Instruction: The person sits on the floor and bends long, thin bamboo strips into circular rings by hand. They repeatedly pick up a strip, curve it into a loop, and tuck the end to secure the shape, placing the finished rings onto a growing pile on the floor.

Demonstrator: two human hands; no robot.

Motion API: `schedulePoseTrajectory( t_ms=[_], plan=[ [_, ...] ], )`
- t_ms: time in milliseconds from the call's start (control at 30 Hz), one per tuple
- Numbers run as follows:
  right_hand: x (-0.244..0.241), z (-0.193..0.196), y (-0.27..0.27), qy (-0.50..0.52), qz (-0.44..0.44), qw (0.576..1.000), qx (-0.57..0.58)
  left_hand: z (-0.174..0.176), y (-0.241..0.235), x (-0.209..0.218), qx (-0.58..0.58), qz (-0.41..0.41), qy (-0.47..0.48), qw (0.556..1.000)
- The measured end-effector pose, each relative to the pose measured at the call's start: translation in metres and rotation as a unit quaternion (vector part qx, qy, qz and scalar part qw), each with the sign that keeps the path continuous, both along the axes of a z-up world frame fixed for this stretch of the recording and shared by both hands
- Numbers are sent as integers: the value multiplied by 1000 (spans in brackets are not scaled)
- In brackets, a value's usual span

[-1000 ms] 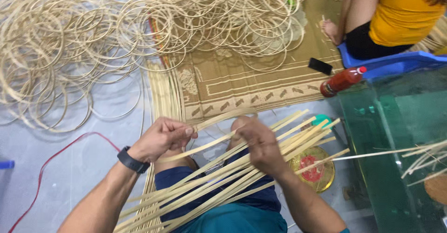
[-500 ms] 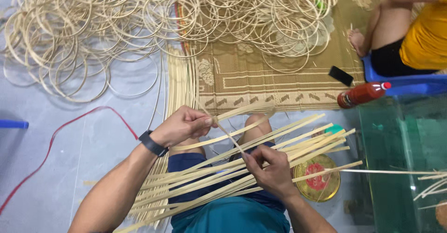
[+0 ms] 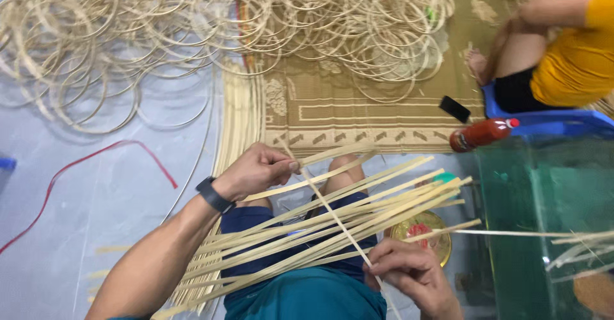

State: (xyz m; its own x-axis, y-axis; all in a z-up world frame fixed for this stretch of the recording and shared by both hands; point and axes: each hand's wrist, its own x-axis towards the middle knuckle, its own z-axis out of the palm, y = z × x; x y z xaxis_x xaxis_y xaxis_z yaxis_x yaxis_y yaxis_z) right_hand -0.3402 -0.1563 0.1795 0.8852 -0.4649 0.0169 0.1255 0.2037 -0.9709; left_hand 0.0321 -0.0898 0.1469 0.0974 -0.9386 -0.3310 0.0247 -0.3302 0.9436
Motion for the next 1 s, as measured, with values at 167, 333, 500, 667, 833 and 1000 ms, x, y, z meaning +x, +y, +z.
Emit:
schedulePoseTrajectory(
  t_ms=[167,333,500,667,833,1000],
  plan=[
    [9,27,-17,-192,-148,961,-134,6,6,4,42,-4,11,999],
    [8,63,-36,-48,-579,723,-374,4,9,11,73,-1,57,996],
    [41,28,-13,124,-442,841,-285,1,7,1,105,-11,16,994],
    [86,-16,-1,72,-296,927,-220,0,7,-3,98,-11,46,994],
    [111,-29,11,95,-218,971,4,9,8,2,96,-20,16,995],
    [120,-35,18,94,-182,978,-21,10,3,-3,28,-40,2,999]
  ],
)
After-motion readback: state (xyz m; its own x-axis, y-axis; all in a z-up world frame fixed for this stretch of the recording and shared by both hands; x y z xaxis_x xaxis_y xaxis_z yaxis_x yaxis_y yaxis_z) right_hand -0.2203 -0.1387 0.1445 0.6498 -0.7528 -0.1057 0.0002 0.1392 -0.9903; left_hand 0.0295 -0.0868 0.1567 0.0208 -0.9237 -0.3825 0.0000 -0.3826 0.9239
